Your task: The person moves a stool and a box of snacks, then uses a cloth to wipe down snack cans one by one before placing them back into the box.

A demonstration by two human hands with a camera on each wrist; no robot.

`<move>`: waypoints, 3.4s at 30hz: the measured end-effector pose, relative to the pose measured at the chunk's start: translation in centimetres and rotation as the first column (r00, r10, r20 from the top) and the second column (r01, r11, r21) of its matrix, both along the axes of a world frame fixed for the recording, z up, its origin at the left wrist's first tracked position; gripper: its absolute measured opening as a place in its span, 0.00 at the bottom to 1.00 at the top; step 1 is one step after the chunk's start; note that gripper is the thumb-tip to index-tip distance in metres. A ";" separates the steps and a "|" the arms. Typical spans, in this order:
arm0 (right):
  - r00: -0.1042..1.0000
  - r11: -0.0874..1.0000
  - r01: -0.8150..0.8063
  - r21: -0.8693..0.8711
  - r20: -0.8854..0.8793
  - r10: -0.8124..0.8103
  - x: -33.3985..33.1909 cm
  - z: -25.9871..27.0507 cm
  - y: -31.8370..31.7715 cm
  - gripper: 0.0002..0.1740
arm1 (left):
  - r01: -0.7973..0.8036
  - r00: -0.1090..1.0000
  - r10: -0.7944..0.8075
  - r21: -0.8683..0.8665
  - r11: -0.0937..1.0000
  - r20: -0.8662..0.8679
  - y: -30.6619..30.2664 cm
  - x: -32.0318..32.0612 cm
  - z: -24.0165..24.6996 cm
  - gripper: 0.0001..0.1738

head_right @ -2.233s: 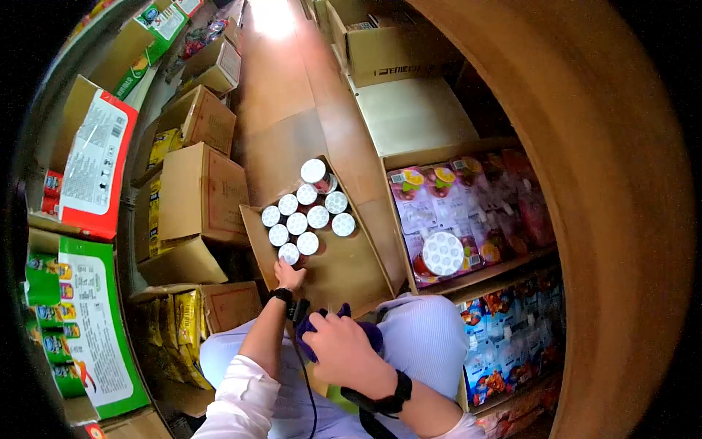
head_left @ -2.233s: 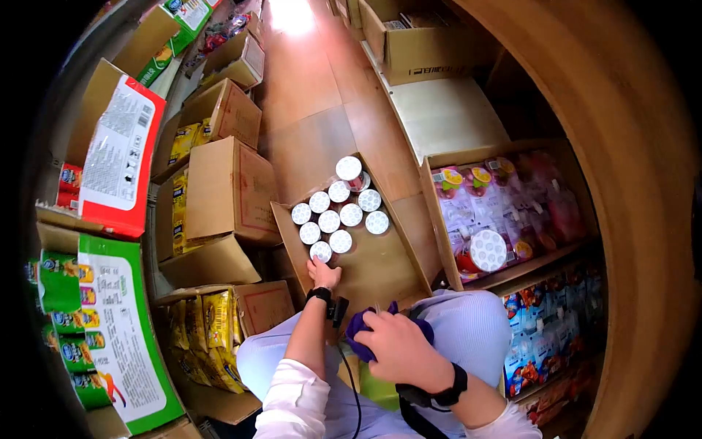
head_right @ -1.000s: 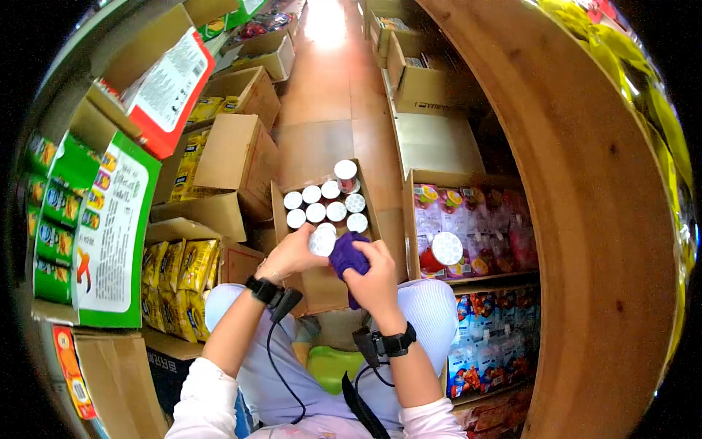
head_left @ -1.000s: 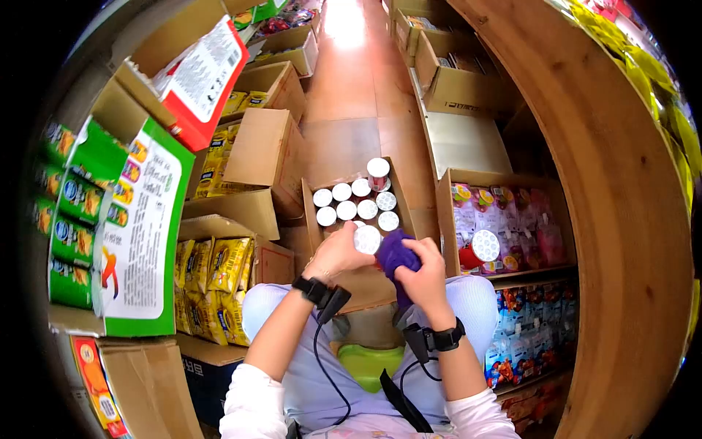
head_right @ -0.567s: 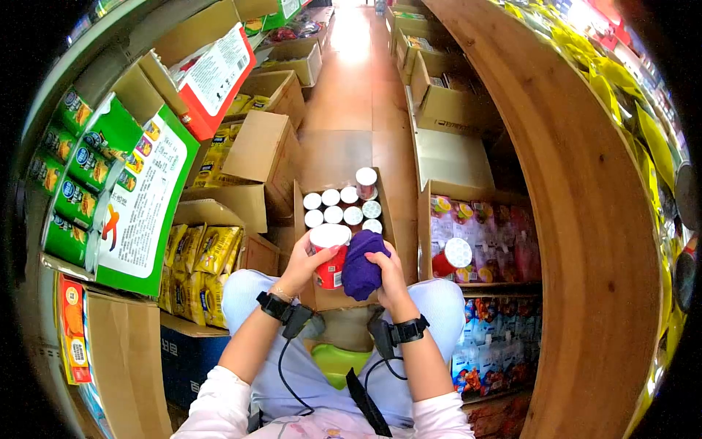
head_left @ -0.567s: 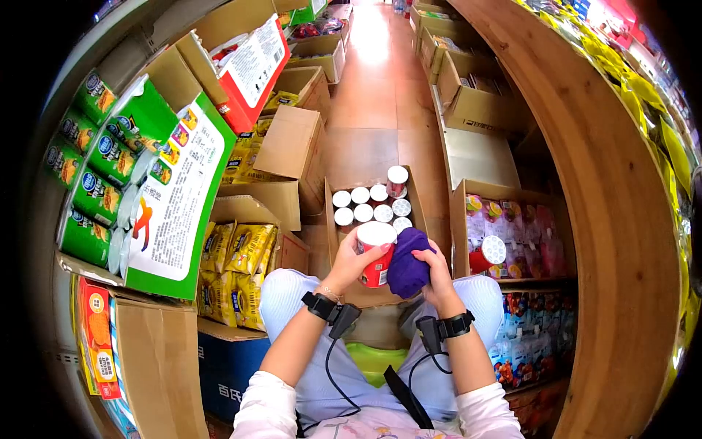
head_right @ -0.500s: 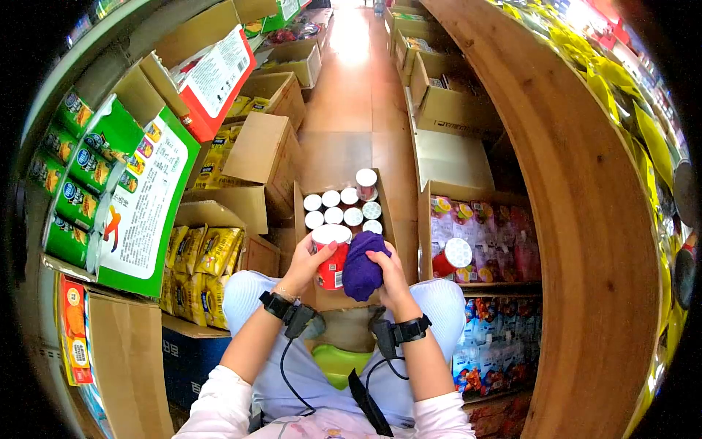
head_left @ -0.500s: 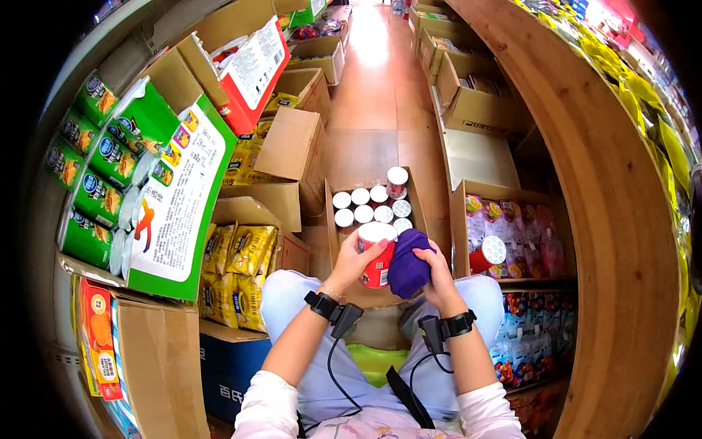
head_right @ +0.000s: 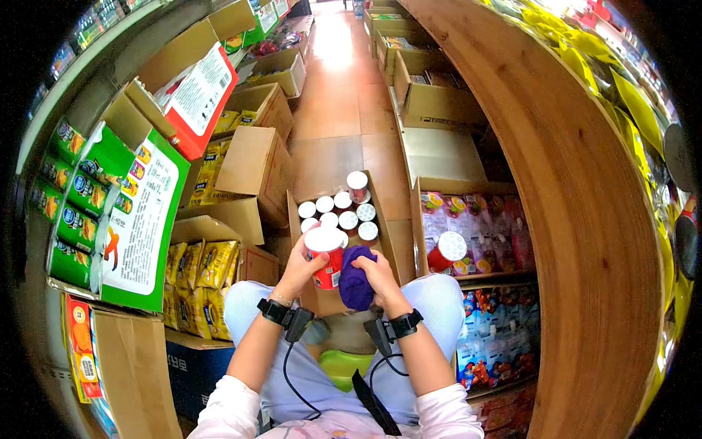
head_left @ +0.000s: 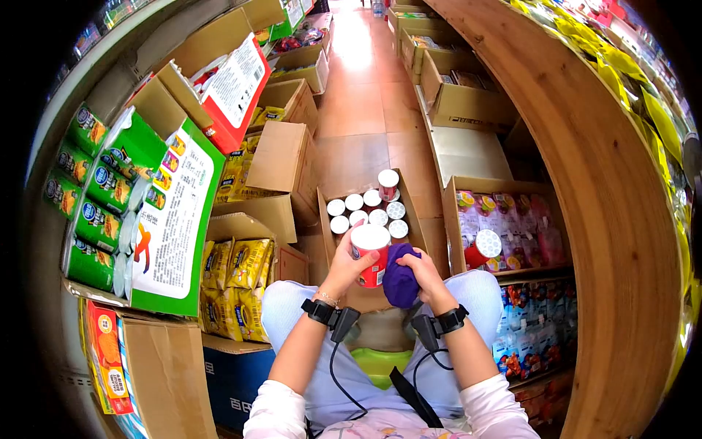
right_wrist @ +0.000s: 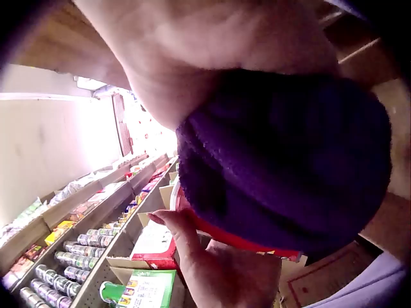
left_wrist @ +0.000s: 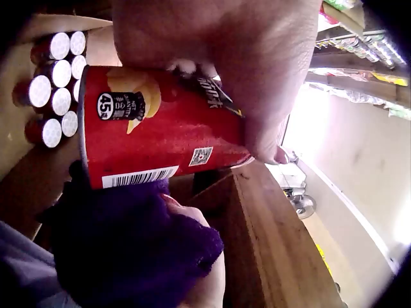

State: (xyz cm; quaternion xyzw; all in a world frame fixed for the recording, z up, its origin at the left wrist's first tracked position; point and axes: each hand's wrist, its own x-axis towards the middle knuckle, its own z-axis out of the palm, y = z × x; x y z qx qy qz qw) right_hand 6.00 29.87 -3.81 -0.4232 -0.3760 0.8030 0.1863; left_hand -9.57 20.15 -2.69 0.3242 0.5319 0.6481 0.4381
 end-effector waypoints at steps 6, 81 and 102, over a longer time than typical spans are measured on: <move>0.961 0.976 0.113 -0.184 -0.230 -0.155 0.5 0.8 1.0 0.10 | 0.144 0.985 -0.149 -0.064 0.987 -0.081 -0.1 0.1 -0.3 0.56; 0.996 0.998 -0.020 -0.055 -0.090 0.015 0.6 0.9 0.2 0.15 | 0.062 0.996 -0.066 0.065 0.996 0.058 0.2 -0.1 0.0 0.39; 0.950 0.991 0.111 -0.077 -0.284 -0.128 0.8 3.1 0.4 0.18 | 0.056 0.998 -0.056 0.000 0.998 -0.031 0.5 -0.4 -1.9 0.43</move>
